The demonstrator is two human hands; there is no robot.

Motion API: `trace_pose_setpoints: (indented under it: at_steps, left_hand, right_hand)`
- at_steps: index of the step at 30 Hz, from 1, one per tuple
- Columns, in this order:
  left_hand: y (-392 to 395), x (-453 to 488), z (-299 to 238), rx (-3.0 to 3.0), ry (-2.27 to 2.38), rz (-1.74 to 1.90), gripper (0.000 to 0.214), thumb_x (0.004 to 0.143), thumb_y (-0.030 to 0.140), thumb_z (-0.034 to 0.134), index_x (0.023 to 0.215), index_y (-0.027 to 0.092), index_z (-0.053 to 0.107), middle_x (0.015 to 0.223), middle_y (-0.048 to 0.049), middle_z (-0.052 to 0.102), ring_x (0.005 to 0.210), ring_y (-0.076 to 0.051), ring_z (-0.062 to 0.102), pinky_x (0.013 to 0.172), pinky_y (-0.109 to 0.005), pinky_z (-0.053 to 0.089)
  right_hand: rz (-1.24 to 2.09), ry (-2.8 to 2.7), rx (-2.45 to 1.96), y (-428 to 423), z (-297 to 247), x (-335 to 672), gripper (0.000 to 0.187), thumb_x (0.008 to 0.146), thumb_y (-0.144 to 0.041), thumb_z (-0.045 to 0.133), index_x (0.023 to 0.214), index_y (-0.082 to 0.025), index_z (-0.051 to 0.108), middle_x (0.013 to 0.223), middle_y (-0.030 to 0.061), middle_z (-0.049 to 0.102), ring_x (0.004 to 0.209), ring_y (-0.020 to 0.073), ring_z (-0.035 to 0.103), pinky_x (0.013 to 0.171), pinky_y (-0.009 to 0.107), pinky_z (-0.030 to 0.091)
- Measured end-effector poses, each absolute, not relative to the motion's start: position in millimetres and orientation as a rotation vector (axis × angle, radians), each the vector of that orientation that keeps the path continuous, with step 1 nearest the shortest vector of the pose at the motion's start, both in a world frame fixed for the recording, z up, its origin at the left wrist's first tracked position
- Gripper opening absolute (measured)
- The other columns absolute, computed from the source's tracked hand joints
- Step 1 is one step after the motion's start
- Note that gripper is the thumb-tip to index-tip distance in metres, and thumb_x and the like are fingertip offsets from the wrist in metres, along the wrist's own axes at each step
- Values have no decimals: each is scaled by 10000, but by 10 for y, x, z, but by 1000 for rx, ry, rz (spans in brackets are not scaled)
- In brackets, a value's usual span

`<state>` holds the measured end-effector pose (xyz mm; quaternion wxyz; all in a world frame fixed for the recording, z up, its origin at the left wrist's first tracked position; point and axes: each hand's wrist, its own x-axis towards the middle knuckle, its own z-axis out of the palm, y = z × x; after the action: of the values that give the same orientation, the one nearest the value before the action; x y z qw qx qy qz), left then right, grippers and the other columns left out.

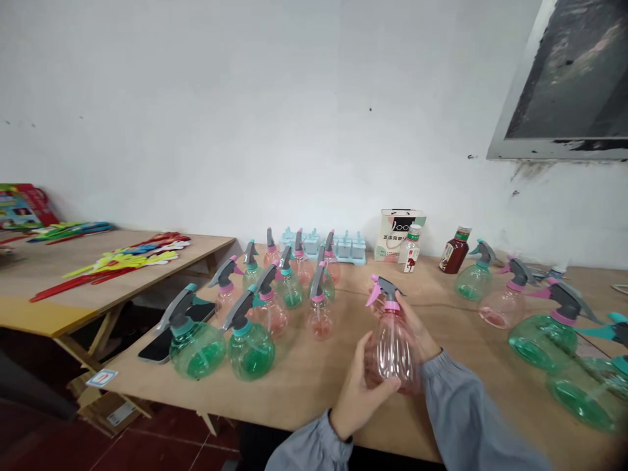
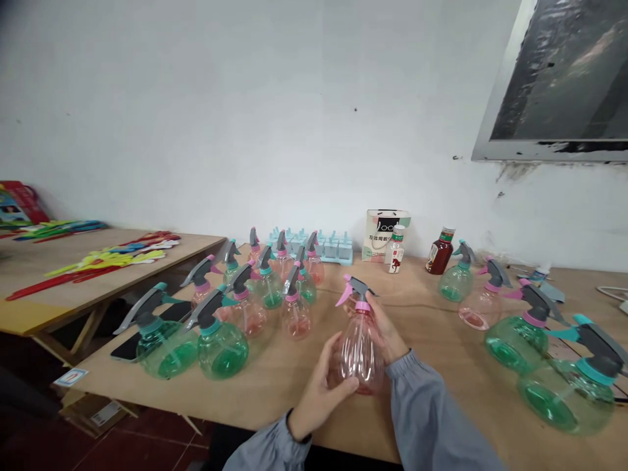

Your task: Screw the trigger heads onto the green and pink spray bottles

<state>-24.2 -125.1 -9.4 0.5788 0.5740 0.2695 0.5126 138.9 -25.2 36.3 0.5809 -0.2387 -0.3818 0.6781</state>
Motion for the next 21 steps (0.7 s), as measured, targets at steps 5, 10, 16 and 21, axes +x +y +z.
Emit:
trace_pose_setpoints:
  at_steps: [5,10,16,21]
  left_hand:
    - [-1155,-365,-50,1227,449,1093,767,763,654,693,1373,207,564,1437,-144,565,1315,-348,536,1133,-518,390]
    - [-1169,-670,32,1591,914,1580,589,867,567,607,1334,210,581,1352,-147,617,1258,-309,569,1101,-492,418]
    - [-788,-1065,105,1600,1636,2026,835,796,580,673,1425,116,380,1420,-234,463,1368,-368,427,1124,-567,351]
    - [-557,-1078,-73,1747,1762,1663,849,793,532,678,1458,137,328,1440,-231,484,1376,-378,451,1117,-587,355]
  right_hand:
    - [1735,-1006,-461,-404,399,1324,386,822,-568,654,982,-221,706,1079,107,756,1156,287,661,946,445,545]
    - [1541,-903,-531,-427,378,1286,387,809,-613,644,872,-235,694,855,51,766,943,255,726,874,383,571]
    - [1434,-788,-520,-473,457,1343,331,729,-568,748,849,-268,680,735,-13,728,724,202,700,703,312,588]
    - [1438,-781,-503,-433,450,1340,342,732,-579,720,845,-260,666,661,-19,688,653,196,673,615,297,558]
